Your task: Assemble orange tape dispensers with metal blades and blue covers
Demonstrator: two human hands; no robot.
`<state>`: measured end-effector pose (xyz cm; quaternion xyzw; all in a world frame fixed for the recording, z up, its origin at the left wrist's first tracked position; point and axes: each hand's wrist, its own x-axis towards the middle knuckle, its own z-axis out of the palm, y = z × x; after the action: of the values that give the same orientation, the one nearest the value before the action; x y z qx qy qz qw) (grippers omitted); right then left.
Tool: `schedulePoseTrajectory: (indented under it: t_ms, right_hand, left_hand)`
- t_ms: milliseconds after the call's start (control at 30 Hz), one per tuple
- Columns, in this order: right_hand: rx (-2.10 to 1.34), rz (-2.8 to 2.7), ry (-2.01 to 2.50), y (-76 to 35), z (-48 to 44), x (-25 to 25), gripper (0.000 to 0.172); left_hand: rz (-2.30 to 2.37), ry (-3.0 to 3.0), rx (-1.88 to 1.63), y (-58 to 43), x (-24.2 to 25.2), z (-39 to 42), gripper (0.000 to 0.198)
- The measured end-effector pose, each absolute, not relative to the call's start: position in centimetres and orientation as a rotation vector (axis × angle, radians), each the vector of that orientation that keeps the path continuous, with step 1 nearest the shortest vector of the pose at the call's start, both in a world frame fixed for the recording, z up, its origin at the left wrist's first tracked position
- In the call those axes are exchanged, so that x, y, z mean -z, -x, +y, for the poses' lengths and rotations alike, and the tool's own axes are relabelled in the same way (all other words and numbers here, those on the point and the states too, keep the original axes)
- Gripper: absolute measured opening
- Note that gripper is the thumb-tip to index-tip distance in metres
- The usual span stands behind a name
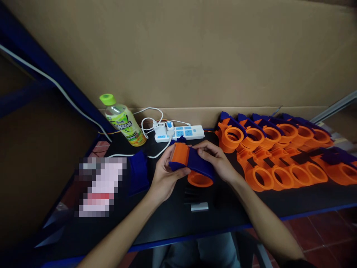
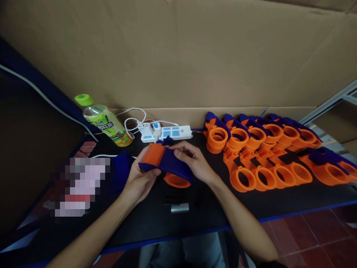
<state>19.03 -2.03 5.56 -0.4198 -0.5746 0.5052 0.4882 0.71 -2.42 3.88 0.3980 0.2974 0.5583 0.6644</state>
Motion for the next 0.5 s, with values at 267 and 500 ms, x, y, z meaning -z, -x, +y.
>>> schedulePoseTrajectory:
  t_ms: [267,500]
  right_hand:
    - [-0.310,-2.010,1.239,-18.5,-5.8,-6.6,0.072]
    - [0.149,-2.038,1.473,-22.4,-11.3,-6.3,0.086]
  left_hand:
    - [0.713,-0.630,-1.428,-0.3,-3.1,-0.9,0.019]
    - [0.599,-0.767,-1.201,-1.0,-2.9,-2.6,0.045]
